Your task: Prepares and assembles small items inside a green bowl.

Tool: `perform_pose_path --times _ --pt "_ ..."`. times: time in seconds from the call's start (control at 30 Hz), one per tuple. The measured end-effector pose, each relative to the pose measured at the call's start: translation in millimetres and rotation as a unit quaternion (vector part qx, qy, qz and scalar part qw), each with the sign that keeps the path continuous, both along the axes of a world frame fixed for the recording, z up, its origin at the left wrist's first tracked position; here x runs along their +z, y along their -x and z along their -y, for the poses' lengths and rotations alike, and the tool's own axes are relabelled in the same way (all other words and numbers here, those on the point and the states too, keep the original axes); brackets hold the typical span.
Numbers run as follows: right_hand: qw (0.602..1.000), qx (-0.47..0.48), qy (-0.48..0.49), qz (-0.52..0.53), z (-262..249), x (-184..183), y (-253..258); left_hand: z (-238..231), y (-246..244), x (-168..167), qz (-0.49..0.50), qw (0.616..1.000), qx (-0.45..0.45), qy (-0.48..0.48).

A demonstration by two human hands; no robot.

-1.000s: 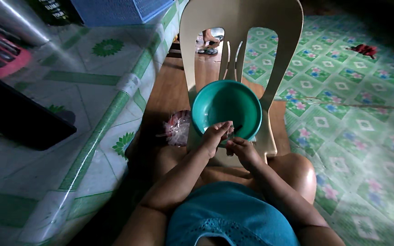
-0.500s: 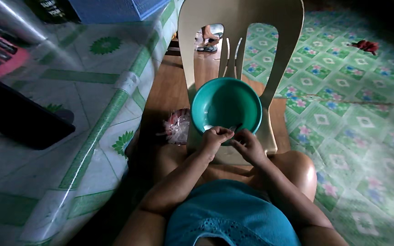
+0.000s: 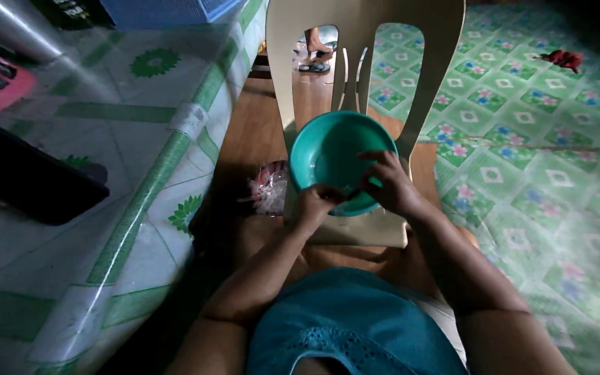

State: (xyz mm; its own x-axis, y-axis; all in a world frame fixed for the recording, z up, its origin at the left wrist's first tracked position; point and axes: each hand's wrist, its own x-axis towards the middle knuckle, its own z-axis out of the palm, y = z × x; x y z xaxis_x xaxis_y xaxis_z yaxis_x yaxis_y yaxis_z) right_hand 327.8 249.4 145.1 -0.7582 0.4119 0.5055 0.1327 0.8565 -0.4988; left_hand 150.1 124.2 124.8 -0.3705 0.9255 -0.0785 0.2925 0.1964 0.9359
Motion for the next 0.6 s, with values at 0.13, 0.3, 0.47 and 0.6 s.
perform_pose_path --times 0.13,0.3,0.47,0.6 --pt "0.953 -0.055 0.005 0.297 -39 -23 28 9 35 -4 -0.002 0.997 0.053 -0.059" --pt "0.832 -0.046 -0.08 0.547 -54 -46 47 28 55 15 -0.011 0.992 0.105 -0.071" --pt "0.832 -0.016 -0.096 0.546 -67 -70 52 40 68 10 -0.004 0.979 0.129 -0.157" --pt "0.804 -0.009 -0.071 0.591 -62 -50 60 47 73 2 0.01 0.973 0.14 -0.182"
